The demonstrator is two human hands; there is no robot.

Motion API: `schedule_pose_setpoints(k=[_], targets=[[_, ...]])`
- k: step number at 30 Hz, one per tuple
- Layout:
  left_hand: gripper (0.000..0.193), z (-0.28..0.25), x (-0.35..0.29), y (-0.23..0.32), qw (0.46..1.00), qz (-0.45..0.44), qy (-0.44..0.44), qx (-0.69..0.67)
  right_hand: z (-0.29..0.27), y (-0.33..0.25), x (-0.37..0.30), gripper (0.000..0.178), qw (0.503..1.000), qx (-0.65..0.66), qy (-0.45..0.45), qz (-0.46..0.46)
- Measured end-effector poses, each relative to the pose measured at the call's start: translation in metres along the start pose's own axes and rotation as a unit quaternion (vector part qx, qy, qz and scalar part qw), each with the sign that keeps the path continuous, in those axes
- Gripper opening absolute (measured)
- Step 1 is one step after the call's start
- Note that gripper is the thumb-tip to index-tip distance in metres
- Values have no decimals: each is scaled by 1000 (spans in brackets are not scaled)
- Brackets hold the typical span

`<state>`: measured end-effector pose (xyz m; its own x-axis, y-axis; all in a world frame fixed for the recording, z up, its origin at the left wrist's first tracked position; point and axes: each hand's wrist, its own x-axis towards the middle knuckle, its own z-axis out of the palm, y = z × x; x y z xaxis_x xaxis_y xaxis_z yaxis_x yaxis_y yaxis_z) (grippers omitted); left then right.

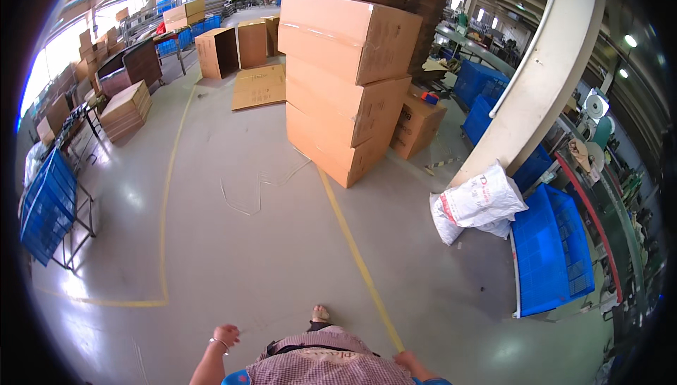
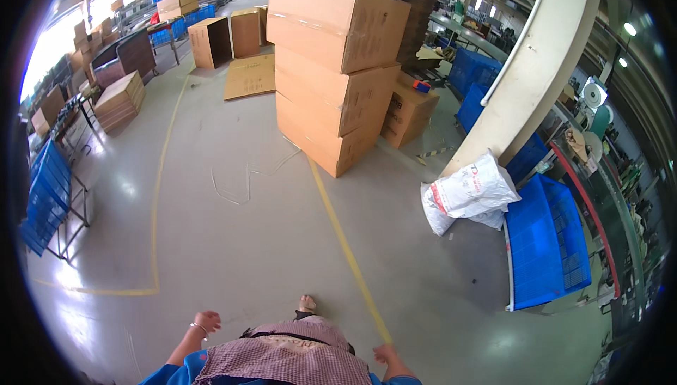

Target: The person walks through a warehouse, picks up flat cardboard sheets, and assembles them into boxes. They use a tape dispenser to seal the boxes and place them on the floor.

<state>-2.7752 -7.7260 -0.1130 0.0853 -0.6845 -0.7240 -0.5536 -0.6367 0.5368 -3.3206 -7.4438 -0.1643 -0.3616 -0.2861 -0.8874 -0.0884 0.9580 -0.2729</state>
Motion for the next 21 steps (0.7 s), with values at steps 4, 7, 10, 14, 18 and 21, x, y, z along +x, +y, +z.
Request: schedule_pose_setpoints(k=[4,7,10,14,18,21], targets=[[33,-22,-15,92,950,70,-145,268,-6,-131,87,28,997,-72,-4,-43],[35,-51,44,60,999,-25,-24,30,-27,-294,83,22,984,-123,40,-125],[29,-70,87,79,985,-70,63,-143,-29,-426,115,13,976,-23,51,-211],[23,-98,106,171,992,-118,-13,36,9,-562,154,11,944,-25,49,-325],[23,-159,175,236,991,-130,-13,12,20,-613,171,14,960,-122,11,-253],[24,-201,317,160,967,-187,-31,-172,17,-645,158,16,962,-221,-42,-152]])
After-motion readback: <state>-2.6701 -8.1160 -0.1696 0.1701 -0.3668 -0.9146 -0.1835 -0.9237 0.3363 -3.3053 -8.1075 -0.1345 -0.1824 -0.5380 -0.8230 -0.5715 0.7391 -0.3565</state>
